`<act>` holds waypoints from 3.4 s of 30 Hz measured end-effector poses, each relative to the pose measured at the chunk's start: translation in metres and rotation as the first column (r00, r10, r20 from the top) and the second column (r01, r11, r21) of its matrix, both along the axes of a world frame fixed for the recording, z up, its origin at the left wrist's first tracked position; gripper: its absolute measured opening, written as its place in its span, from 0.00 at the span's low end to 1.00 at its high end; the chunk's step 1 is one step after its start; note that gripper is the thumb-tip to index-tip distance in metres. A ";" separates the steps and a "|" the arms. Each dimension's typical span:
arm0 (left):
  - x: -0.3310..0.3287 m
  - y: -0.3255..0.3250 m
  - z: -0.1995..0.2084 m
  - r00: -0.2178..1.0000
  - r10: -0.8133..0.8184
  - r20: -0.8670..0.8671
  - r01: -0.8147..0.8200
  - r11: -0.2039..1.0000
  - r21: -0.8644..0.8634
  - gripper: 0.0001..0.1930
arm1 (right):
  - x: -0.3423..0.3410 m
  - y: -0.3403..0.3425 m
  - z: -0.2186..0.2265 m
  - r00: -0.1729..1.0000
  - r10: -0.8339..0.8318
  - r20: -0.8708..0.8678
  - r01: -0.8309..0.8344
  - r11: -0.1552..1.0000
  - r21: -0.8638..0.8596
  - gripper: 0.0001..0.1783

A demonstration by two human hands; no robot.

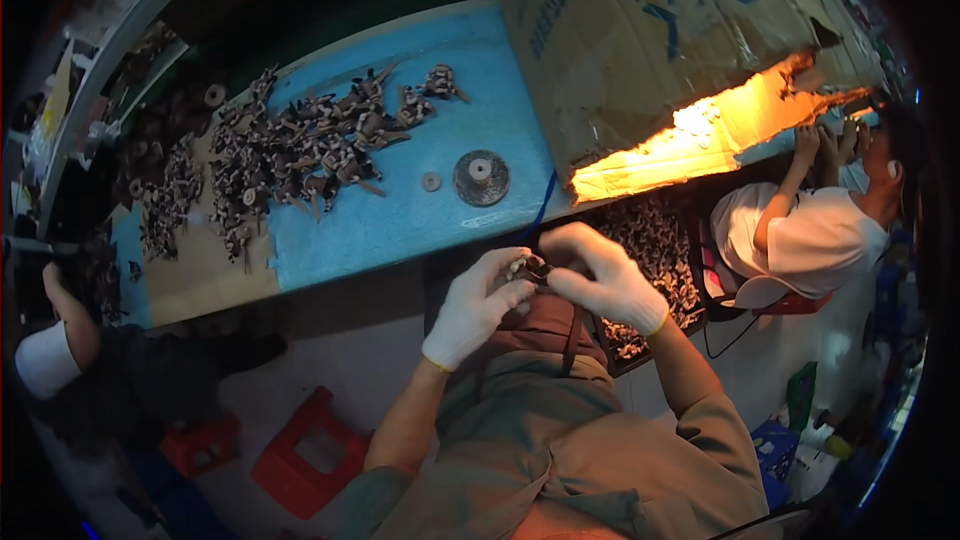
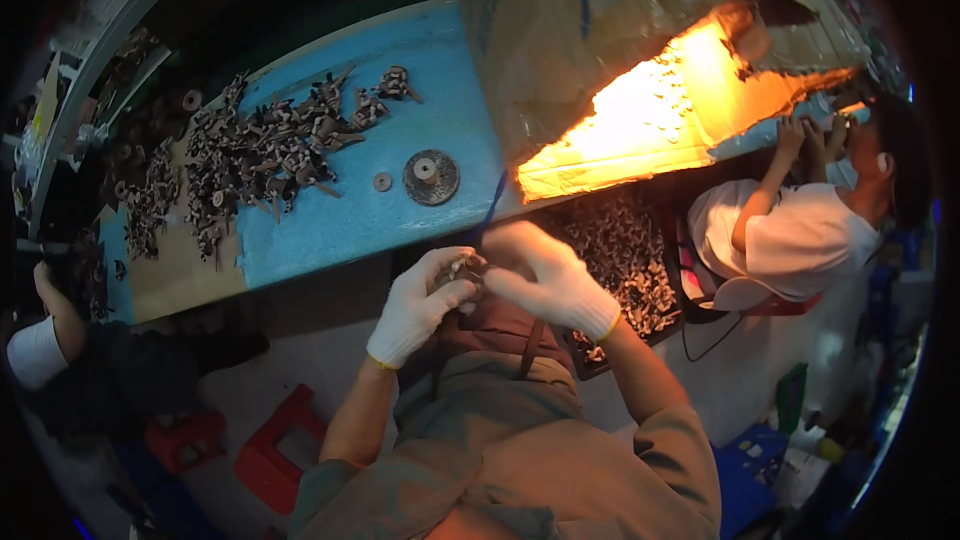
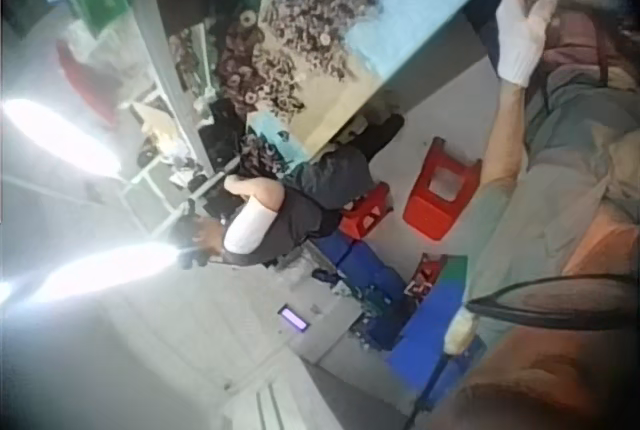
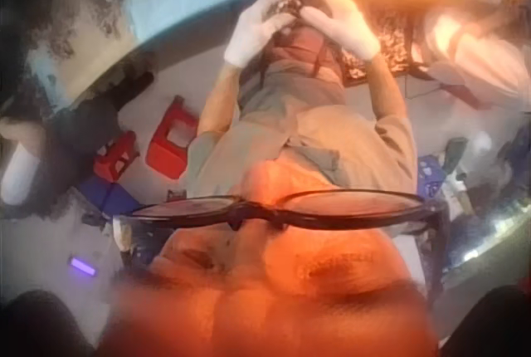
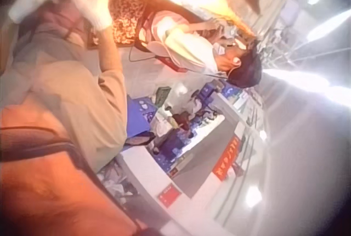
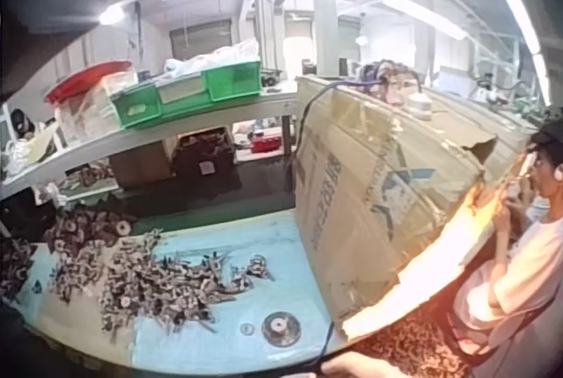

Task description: Assembling small plastic and metal components at a factory workbench.

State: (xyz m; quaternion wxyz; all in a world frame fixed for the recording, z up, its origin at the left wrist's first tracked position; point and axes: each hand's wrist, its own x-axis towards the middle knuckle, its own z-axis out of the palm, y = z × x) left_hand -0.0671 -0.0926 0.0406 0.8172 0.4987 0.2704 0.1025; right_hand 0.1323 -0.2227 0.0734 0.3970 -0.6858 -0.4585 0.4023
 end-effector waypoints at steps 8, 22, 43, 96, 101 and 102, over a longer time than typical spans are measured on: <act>0.022 0.052 0.019 0.918 0.388 -0.087 -0.250 0.733 0.632 0.25 | -0.011 0.108 0.026 0.942 -0.167 0.293 0.127 0.980 0.151 0.26; 0.047 0.095 -0.014 0.956 0.261 -0.135 -0.161 0.849 0.503 0.23 | -0.013 0.164 0.021 0.528 0.166 0.833 0.019 0.978 -0.206 0.20; 0.032 0.107 0.015 0.946 0.228 0.232 -0.202 0.971 -0.130 0.21 | -0.015 0.150 0.032 0.577 -0.157 0.801 -0.173 0.936 0.308 0.22; 0.075 0.106 -0.004 0.936 0.340 -0.088 -0.316 0.925 0.210 0.16 | 0.086 -0.197 -0.154 0.778 -0.622 0.088 0.596 0.688 -0.415 0.19; 0.076 0.105 0.001 0.945 0.316 -0.090 -0.287 0.927 0.241 0.16 | 0.038 -0.079 -0.048 0.802 -0.469 -0.371 0.439 0.883 -0.167 0.20; 0.074 0.106 0.001 0.946 0.312 -0.094 -0.283 0.929 0.237 0.16 | 0.025 -0.046 -0.031 0.815 -0.375 -0.441 0.374 0.923 -0.094 0.19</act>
